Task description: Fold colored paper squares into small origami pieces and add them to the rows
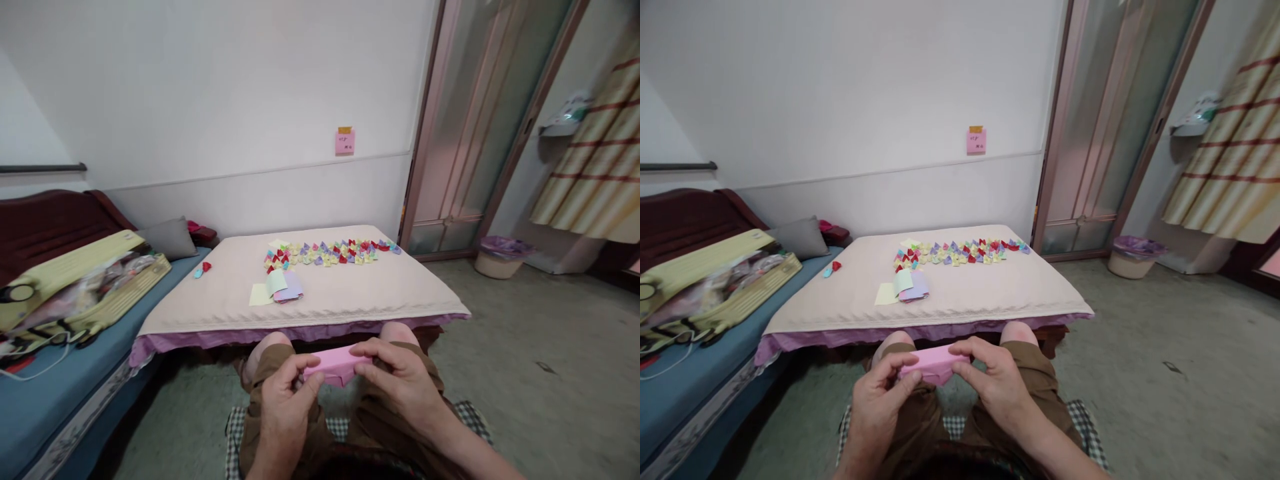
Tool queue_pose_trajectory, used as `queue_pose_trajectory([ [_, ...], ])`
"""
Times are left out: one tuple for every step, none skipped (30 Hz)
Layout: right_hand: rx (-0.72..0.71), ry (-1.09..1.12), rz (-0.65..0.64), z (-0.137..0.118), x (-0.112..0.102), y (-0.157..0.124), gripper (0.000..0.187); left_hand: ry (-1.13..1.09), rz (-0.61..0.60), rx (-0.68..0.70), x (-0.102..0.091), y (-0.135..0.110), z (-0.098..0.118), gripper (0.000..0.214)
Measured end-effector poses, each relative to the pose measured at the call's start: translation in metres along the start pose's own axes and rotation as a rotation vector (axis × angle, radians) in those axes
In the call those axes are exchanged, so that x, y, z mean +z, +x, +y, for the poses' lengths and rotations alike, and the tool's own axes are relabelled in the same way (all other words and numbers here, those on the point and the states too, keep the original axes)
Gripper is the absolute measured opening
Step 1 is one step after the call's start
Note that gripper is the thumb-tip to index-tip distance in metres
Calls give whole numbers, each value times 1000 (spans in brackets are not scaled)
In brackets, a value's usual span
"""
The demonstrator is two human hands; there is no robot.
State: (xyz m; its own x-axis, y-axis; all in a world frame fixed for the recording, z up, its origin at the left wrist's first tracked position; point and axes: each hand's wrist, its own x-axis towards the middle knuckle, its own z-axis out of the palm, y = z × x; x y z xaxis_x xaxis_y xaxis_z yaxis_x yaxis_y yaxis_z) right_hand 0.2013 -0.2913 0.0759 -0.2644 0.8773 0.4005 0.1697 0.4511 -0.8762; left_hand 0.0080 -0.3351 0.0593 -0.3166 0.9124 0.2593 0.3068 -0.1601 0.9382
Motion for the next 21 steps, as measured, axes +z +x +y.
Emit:
queue_pose_trajectory([
  [-35,-36,-6,0,0,0,13,13,10,13,0,0,1,14],
  [-67,-68,-13,0,0,0,12,22,18,26,1,0,3,13],
  [-95,-94,-17,-1,0,-1,12,27,21,41,1,0,4,13],
  [-115,-116,-21,-1,0,-1,11,27,20,54,1,-1,5,12],
  [-131,-133,-23,-2,0,0,11,25,16,63,1,-1,6,12],
  [-143,-149,-23,-2,0,0,11,24,15,71,1,-1,7,12],
  [-152,-164,-18,-3,-1,0,11,25,17,79,2,-1,7,11],
  [-158,-178,-10,-3,-1,0,12,30,20,89,2,-1,7,11],
  [-159,-191,1,-3,-1,0,13,39,20,104,2,-1,7,10],
  [-154,-199,14,-3,-1,0,13,52,14,120,2,-2,7,9],
  [-145,-200,23,-3,-1,0,14,65,5,141,2,-2,6,7],
  [-133,-192,25,-3,-1,1,15,80,-5,164,2,-2,6,6],
  [-121,-174,20,-2,-2,1,15,94,-19,186,2,-2,6,6],
  [-108,-148,10,-2,-2,1,15,105,-31,207,2,-2,6,8],
  [-92,-115,2,-2,-3,1,15,114,-39,228,2,-2,7,10],
  [-71,-74,-3,-2,-3,1,15,119,-43,245,2,-1,7,12],
  [-42,-26,-6,-2,-4,1,14,119,-46,256,1,0,7,12],
  [-4,30,-11,-2,-4,0,13,109,-55,254,1,1,7,13],
  [40,96,-19,-1,-4,0,12,79,-77,241,1,2,7,14],
  [86,168,-32,0,-3,-1,12,25,-120,211,1,3,6,14],
  [131,245,-44,0,-2,-1,12,-56,-177,159,2,4,6,14],
])
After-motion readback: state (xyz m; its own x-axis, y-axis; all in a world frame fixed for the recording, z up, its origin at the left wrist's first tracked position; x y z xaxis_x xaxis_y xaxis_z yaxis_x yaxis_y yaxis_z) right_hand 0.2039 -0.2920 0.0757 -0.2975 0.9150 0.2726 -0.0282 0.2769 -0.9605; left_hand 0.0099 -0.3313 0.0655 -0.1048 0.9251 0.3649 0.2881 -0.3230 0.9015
